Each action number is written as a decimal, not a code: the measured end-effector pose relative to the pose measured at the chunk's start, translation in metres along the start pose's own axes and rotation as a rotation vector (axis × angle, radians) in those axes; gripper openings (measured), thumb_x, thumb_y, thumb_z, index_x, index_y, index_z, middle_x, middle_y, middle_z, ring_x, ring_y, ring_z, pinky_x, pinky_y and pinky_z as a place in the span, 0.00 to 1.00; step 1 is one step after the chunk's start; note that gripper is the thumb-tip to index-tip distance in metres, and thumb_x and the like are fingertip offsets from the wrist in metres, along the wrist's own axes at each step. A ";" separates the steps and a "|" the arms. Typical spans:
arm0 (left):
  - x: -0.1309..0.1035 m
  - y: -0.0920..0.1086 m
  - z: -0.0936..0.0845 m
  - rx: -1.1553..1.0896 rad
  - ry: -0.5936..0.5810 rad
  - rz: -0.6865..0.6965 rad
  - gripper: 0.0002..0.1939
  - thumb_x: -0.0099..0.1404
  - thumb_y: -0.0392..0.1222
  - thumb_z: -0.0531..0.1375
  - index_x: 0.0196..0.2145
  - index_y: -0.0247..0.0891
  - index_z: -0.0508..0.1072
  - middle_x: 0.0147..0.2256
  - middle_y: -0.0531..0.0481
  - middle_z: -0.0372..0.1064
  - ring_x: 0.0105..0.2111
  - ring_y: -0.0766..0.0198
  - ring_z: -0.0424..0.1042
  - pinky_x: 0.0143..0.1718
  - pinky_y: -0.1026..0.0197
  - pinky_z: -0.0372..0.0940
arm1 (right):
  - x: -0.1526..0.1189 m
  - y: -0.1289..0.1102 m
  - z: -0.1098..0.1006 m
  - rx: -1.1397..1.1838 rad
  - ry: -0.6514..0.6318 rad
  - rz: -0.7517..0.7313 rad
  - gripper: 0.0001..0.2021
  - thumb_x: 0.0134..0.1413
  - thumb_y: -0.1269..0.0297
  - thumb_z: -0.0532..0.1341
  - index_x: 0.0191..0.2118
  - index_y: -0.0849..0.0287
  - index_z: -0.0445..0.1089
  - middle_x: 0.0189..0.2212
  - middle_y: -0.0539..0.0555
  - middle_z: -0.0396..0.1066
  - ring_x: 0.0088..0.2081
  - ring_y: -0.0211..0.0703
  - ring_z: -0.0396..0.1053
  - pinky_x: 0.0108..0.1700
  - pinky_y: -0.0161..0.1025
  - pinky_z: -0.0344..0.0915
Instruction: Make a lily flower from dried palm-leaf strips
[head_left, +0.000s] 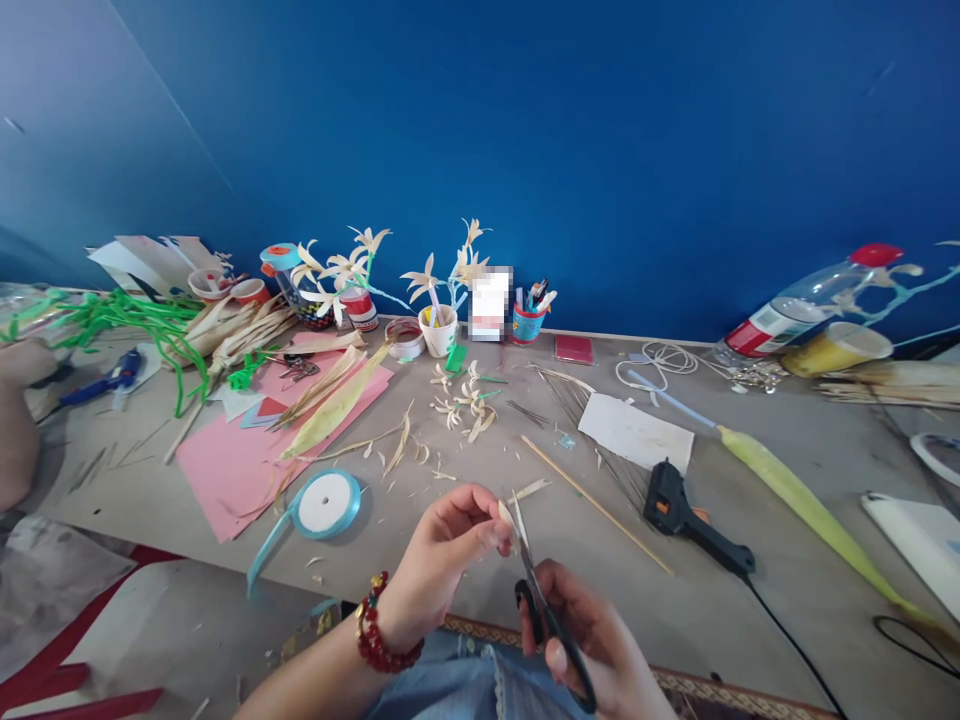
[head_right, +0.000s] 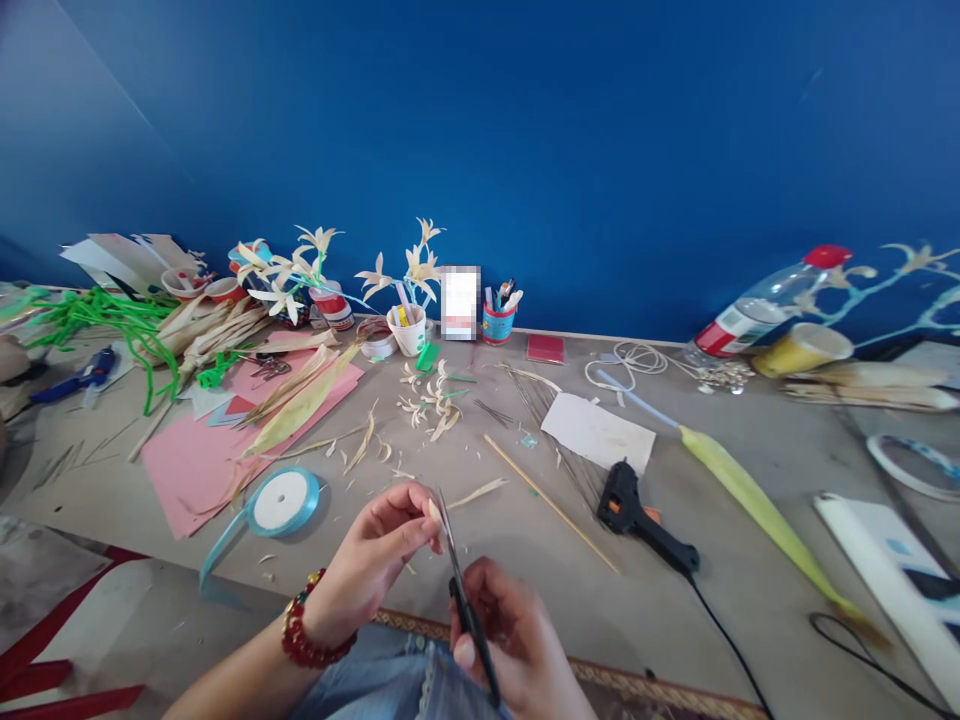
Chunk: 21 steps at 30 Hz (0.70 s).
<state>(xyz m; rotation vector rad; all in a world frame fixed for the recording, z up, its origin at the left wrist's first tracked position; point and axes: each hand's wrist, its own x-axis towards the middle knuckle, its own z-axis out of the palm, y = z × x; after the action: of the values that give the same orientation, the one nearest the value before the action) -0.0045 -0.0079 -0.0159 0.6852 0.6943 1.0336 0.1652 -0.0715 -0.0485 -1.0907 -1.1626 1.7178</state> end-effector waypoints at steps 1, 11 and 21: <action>0.000 0.000 0.000 0.007 0.005 0.001 0.08 0.59 0.39 0.68 0.30 0.34 0.74 0.27 0.51 0.70 0.27 0.69 0.67 0.34 0.65 0.62 | 0.000 -0.001 0.000 -0.013 0.008 0.001 0.31 0.39 0.31 0.64 0.30 0.57 0.62 0.23 0.49 0.65 0.25 0.36 0.56 0.27 0.33 0.54; 0.000 0.003 0.002 0.029 0.010 0.003 0.08 0.58 0.39 0.69 0.29 0.33 0.74 0.26 0.51 0.70 0.27 0.69 0.67 0.34 0.66 0.63 | -0.002 -0.003 -0.002 -0.120 0.027 0.004 0.32 0.40 0.28 0.62 0.29 0.57 0.61 0.23 0.50 0.66 0.25 0.38 0.57 0.28 0.35 0.51; 0.000 0.000 0.001 -0.004 -0.004 0.010 0.08 0.58 0.39 0.68 0.30 0.34 0.73 0.27 0.51 0.70 0.27 0.68 0.67 0.34 0.65 0.63 | -0.002 -0.001 -0.004 -0.087 0.013 0.002 0.32 0.38 0.29 0.63 0.29 0.57 0.61 0.22 0.50 0.66 0.24 0.38 0.57 0.27 0.34 0.52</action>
<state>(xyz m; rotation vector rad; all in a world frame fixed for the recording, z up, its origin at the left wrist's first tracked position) -0.0037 -0.0085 -0.0154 0.6875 0.6858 1.0424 0.1699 -0.0718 -0.0484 -1.1547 -1.2383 1.6725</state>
